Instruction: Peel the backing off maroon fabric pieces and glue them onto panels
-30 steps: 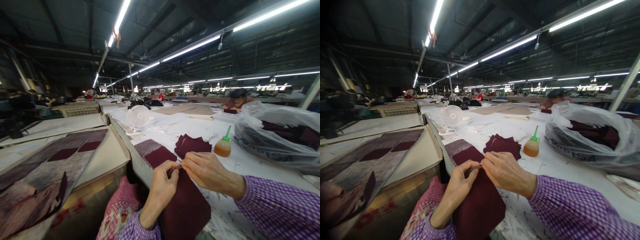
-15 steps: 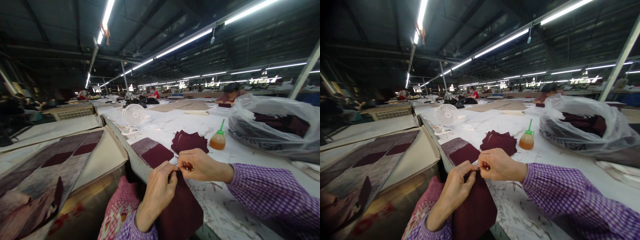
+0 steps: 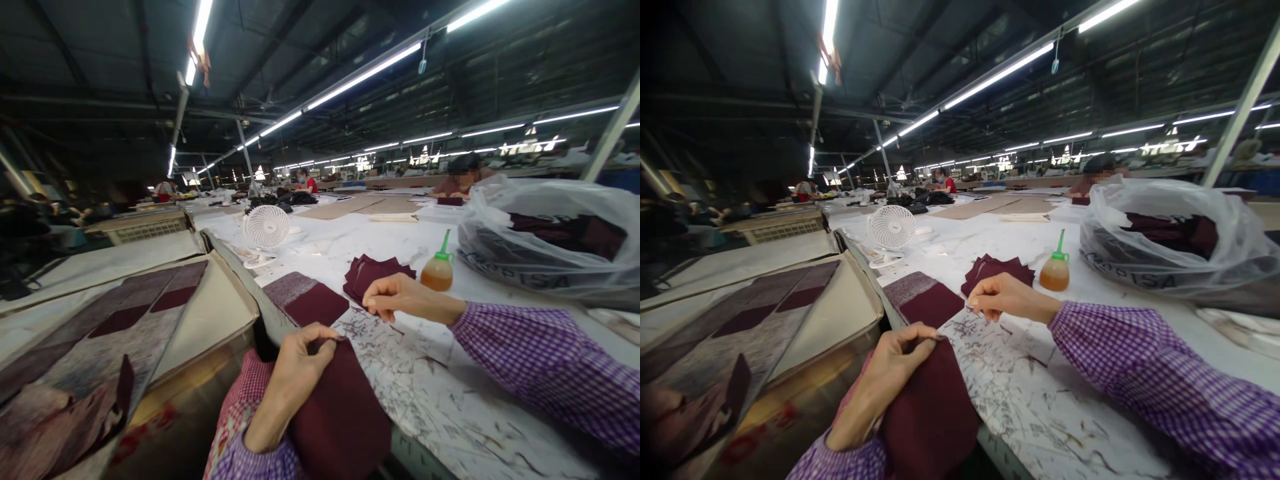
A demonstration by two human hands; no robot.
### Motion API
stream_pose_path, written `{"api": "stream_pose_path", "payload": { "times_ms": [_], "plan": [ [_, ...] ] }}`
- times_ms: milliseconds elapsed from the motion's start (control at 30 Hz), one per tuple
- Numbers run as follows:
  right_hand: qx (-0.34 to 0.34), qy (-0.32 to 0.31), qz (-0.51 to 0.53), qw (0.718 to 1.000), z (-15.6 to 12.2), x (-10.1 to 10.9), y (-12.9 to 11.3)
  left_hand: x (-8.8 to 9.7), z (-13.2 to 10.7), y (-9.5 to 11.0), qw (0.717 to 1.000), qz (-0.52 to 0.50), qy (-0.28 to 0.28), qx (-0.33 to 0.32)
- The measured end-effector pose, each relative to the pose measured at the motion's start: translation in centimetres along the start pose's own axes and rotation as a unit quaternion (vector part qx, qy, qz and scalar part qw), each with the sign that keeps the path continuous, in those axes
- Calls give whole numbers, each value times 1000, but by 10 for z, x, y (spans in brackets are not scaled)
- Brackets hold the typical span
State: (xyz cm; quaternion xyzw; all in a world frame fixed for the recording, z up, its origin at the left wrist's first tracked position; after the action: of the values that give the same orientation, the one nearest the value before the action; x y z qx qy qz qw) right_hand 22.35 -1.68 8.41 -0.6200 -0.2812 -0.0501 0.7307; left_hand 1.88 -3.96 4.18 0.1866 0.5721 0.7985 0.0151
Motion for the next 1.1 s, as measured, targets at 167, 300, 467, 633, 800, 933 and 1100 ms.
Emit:
{"api": "stream_pose_path", "payload": {
  "times_ms": [167,300,467,633,800,933,1100],
  "plan": [
    [57,-77,9,995,-6,-27,-12,-16,19,-10,985,-164,-2,59],
    [80,-58,-15,995,-8,-31,-14,-28,27,-9,989,-147,19,18],
    [48,-40,5,998,-4,-21,-7,-33,28,-8,989,-142,-35,10],
    [13,-59,40,997,2,-18,8,-28,27,-12,990,-119,-61,33],
    [-43,-75,25,996,5,-21,28,-33,34,-9,995,89,0,-47],
    [-55,-97,-73,991,6,-6,37,-45,41,-8,972,210,-1,-101],
    [82,-58,-237,966,9,8,30,-51,48,-11,962,241,-32,-127]
  ]
}}
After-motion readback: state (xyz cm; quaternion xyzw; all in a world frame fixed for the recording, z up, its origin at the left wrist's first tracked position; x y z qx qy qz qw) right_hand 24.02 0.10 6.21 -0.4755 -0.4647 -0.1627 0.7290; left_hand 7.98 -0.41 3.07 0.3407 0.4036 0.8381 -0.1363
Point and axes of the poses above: each hand's wrist, its own z-axis towards the middle knuckle, its own x-axis out of the back of the hand, y = z × x, the point moved 4 cm from there along z, towards the middle knuckle, and after that the axes turned 3 degrees about y, right-handed, at the moved point
